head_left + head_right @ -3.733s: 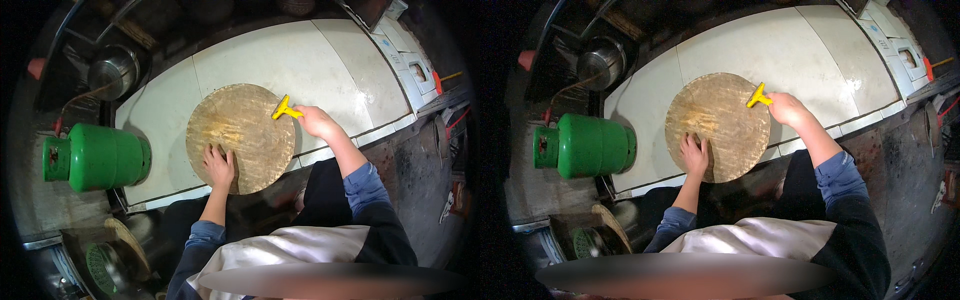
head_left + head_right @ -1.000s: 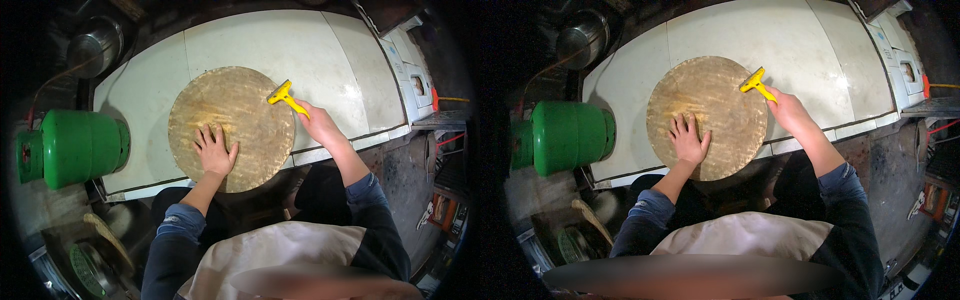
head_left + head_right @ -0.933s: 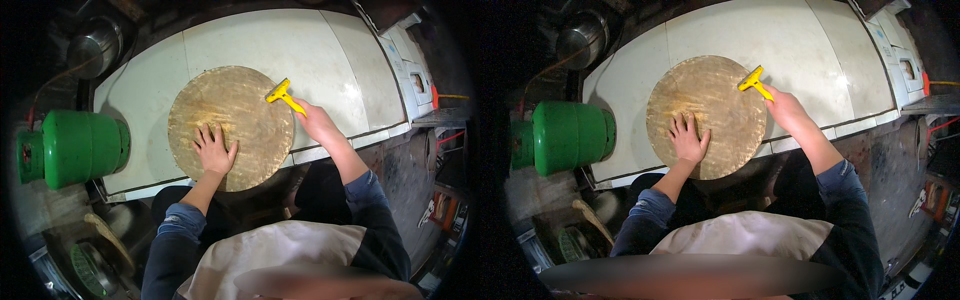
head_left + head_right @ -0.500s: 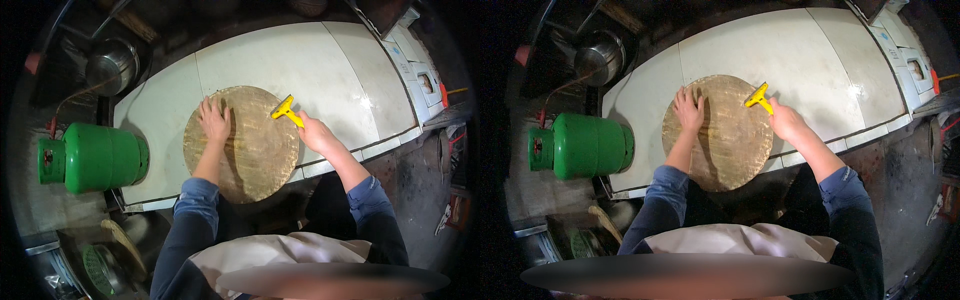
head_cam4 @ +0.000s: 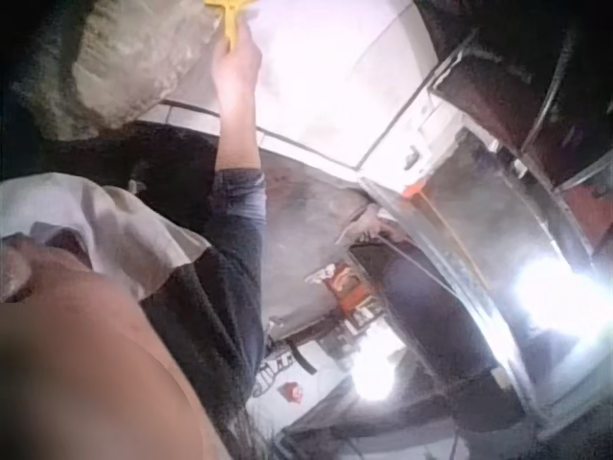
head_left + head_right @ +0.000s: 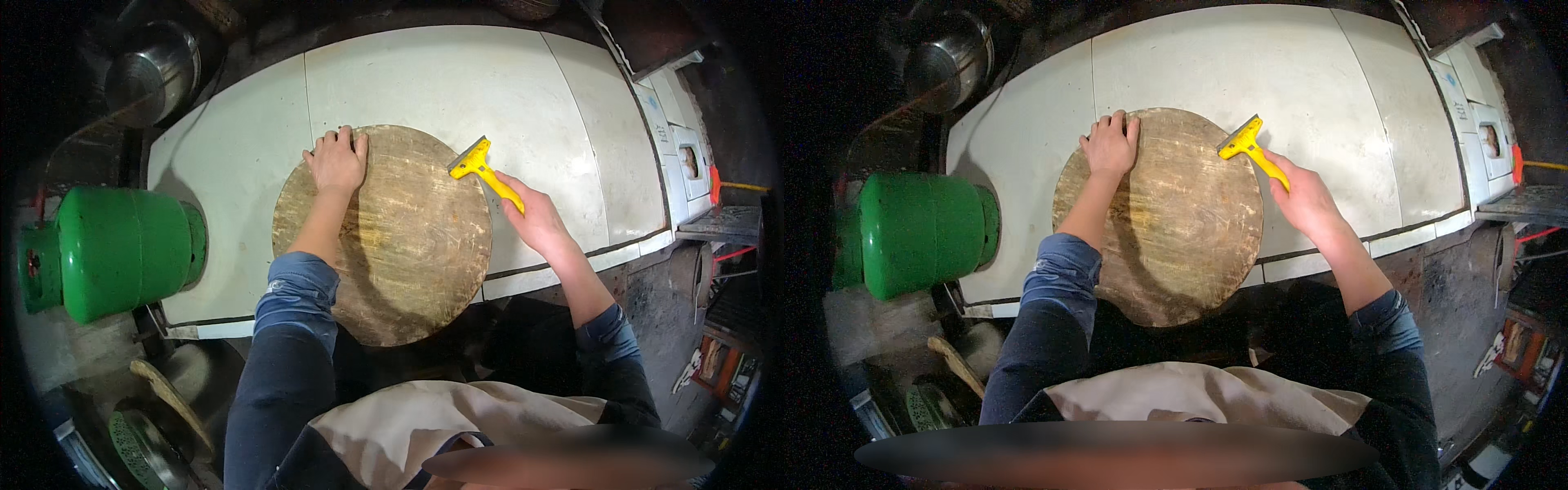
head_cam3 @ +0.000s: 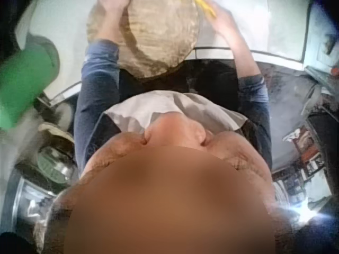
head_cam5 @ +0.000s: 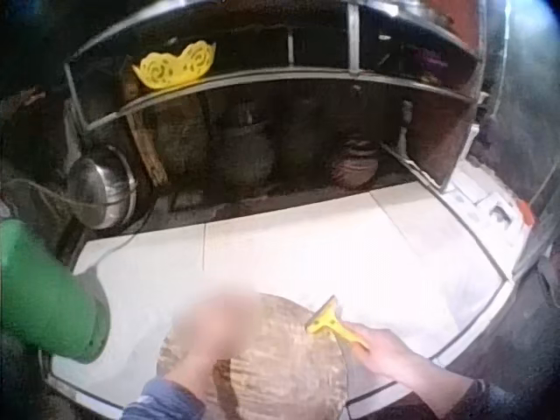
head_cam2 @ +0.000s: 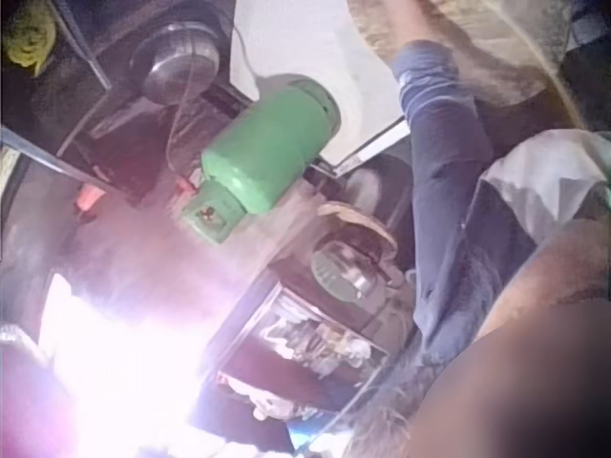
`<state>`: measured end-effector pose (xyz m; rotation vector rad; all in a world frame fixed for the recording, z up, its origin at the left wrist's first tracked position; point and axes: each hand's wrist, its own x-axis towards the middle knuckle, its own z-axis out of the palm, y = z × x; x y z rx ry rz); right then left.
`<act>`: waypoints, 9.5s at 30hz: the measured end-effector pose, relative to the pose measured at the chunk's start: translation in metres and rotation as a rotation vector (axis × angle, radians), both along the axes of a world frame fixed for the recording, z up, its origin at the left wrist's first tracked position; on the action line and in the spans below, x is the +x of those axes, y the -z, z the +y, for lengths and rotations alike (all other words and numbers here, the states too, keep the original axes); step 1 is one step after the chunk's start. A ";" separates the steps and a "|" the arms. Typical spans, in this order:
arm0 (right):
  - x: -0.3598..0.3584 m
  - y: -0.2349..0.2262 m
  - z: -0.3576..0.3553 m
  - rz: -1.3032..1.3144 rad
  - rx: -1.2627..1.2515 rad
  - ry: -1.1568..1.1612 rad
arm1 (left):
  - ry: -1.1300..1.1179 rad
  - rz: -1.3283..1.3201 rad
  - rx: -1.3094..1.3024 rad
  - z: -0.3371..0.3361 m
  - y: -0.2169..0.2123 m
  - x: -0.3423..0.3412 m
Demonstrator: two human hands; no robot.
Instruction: The person scrapes a round wooden cutting board with a yellow scraper while seated on the floor. They rotate the board to cover different areas and then place it on a metal surface.
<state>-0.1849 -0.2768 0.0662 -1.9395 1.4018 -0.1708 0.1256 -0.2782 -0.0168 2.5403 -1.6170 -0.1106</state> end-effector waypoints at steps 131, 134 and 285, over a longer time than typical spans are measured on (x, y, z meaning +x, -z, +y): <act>0.026 -0.003 0.025 0.081 -0.070 0.004 | 0.052 0.024 -0.212 0.002 0.012 0.005; 0.023 0.012 0.025 0.035 -0.122 0.012 | 0.037 0.079 -0.067 0.001 0.003 0.005; 0.047 0.027 0.157 -0.540 0.125 0.314 | 0.720 1.216 -0.004 0.369 -0.168 -0.237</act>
